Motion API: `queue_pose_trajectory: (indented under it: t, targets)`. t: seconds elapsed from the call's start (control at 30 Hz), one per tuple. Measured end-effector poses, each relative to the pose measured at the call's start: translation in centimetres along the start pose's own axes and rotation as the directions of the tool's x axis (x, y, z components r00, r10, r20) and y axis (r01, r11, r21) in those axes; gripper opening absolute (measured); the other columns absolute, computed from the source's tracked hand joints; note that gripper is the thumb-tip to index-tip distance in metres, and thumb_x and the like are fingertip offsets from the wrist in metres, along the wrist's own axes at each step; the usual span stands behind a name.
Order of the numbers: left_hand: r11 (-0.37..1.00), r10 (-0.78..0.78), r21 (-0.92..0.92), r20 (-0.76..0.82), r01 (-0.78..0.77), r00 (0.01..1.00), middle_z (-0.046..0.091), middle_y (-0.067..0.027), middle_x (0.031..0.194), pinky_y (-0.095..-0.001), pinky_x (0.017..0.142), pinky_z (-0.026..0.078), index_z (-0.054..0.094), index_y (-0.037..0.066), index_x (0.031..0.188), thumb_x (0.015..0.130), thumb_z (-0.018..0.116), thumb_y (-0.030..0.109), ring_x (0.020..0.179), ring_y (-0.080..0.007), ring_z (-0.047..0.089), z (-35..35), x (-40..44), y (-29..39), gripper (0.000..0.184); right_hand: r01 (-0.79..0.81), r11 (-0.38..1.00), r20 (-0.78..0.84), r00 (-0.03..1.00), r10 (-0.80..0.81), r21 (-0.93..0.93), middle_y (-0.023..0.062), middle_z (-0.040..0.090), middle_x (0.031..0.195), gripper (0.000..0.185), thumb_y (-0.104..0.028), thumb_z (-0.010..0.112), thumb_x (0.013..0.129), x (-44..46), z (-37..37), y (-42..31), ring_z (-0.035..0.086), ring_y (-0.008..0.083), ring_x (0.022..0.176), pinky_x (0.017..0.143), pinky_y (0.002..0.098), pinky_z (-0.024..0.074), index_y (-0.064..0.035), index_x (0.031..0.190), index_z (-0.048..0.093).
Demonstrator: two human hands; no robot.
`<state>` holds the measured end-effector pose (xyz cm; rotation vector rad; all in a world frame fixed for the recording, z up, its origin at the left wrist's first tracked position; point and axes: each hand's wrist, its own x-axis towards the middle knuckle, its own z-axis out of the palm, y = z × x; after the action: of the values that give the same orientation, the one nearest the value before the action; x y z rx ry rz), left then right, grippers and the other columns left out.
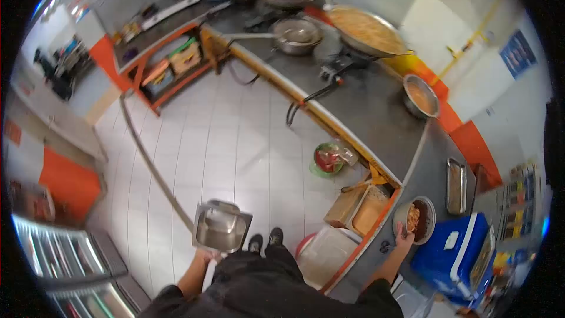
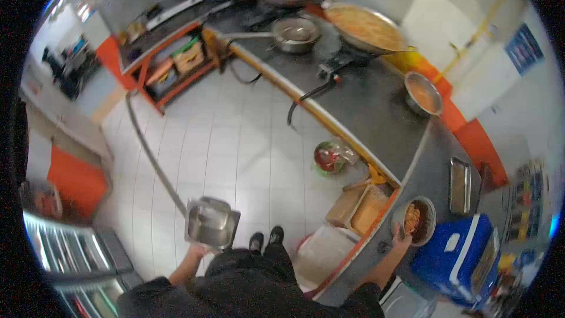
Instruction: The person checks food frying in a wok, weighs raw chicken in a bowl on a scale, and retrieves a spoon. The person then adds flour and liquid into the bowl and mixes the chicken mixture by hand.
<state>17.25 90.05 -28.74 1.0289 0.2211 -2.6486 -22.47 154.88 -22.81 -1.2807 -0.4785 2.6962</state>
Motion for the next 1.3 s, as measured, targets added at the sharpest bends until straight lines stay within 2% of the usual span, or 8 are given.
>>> queue_pose_trajectory:
  t: [0.2,0.27,0.33,0.4,0.47,0.63,1.07,1.3]
  targets:
    - [0.998,0.056,-0.039,0.068,-0.053,0.996,0.047,-0.018,0.128,-0.0501,0.092,0.046,0.045,0.005,0.127,0.088,0.047,0.049,0.115,-0.0347,0.048,6.8,-1.4,-2.9,0.059,-0.181,0.984,0.3,0.938,0.17,0.007,0.0198,0.052,0.119,0.064,-0.04,0.059,0.083,-2.1,2.5,9.1,0.052,0.0292,0.109,0.088,0.0371,0.0469,0.0029,0.127,0.041]
    - [0.995,0.084,-0.052,0.092,-0.08,0.992,0.046,-0.0193,0.128,-0.0494,0.092,0.046,0.044,0.004,0.127,0.088,0.046,0.05,0.115,-0.0349,0.049,9.2,-1.6,-3.1,0.061,0.265,0.861,0.612,0.788,0.065,-0.434,0.0181,0.059,0.103,0.061,-0.046,0.056,0.083,1.3,2.7,16.9,0.056,0.0269,0.091,0.078,0.0357,0.048,0.0039,0.118,0.049]
    - [0.99,0.126,-0.074,0.063,-0.122,0.99,0.048,-0.017,0.126,-0.0492,0.091,0.046,0.045,0.004,0.127,0.087,0.047,0.052,0.112,-0.0324,0.05,9.9,-3.2,-3.2,0.062,-0.179,0.745,0.299,0.836,0.459,-0.643,0.0135,0.06,0.091,0.053,-0.048,0.054,0.082,-4.4,4.6,29.2,0.055,0.0233,0.078,0.068,0.0323,0.048,0.0023,0.099,0.057]
    - [0.978,0.173,-0.118,0.022,-0.17,0.985,0.05,-0.014,0.125,-0.0493,0.091,0.045,0.046,0.005,0.126,0.086,0.047,0.053,0.11,-0.0298,0.052,13.0,-3.5,-2.8,0.062,-0.338,0.437,0.116,0.667,0.736,-0.833,0.0145,0.06,0.099,0.052,-0.048,0.05,0.085,-7.8,4.6,40.5,0.055,0.0245,0.081,0.071,0.0334,0.0467,0.0001,0.105,0.053]
    - [0.979,0.174,-0.127,0.093,-0.162,0.98,0.052,-0.0144,0.122,-0.0493,0.09,0.046,0.048,0.006,0.124,0.083,0.047,0.061,0.107,-0.0309,0.054,15.8,-3.9,-1.1,0.069,0.059,0.109,0.124,0.45,0.885,-0.992,0.0124,0.057,0.114,0.053,-0.05,0.04,0.09,-14.2,4.7,49.5,0.055,0.0254,0.097,0.082,0.0416,0.0445,-0.0102,0.125,0.046]
    - [0.977,0.169,-0.153,0.13,-0.149,0.977,0.052,-0.0149,0.122,-0.0504,0.086,0.049,0.047,0.008,0.125,0.082,0.047,0.062,0.105,-0.0313,0.056,17.3,-1.6,5.7,0.07,0.022,-0.055,-0.056,-0.081,0.995,-0.998,0.0071,0.042,0.134,0.063,-0.032,0.059,0.086,-19.0,5.8,64.4,0.046,0.0233,0.117,0.098,0.0433,0.0381,-0.0125,0.138,0.029]
    - [0.947,-0.082,0.311,0.013,0.074,0.997,0.044,-0.0119,0.132,-0.0499,0.096,0.037,0.035,0.008,0.137,0.071,0.04,0.08,0.121,-0.0358,0.041,24.5,6.7,30.7,0.098,-0.14,-0.149,-0.177,0.218,0.96,-0.979,0.0103,0.061,0.106,0.038,-0.022,0.055,0.076,-27.6,16.9,86.8,0.059,0.0247,0.097,0.089,0.0375,0.046,-0.0023,0.109,0.056]
    - [0.879,0.173,0.415,0.18,-0.234,0.968,0.044,-0.0087,0.128,-0.0485,0.098,0.034,0.037,0.008,0.133,0.076,0.043,0.075,0.117,-0.0297,0.042,25.9,12.7,44.2,0.088,-0.095,-0.159,-0.175,0.193,0.965,-0.983,0.0117,0.056,0.114,0.045,-0.025,0.051,0.076,-32.4,21.3,101.1,0.054,0.0283,0.104,0.088,0.0461,0.0435,-0.006,0.117,0.051]
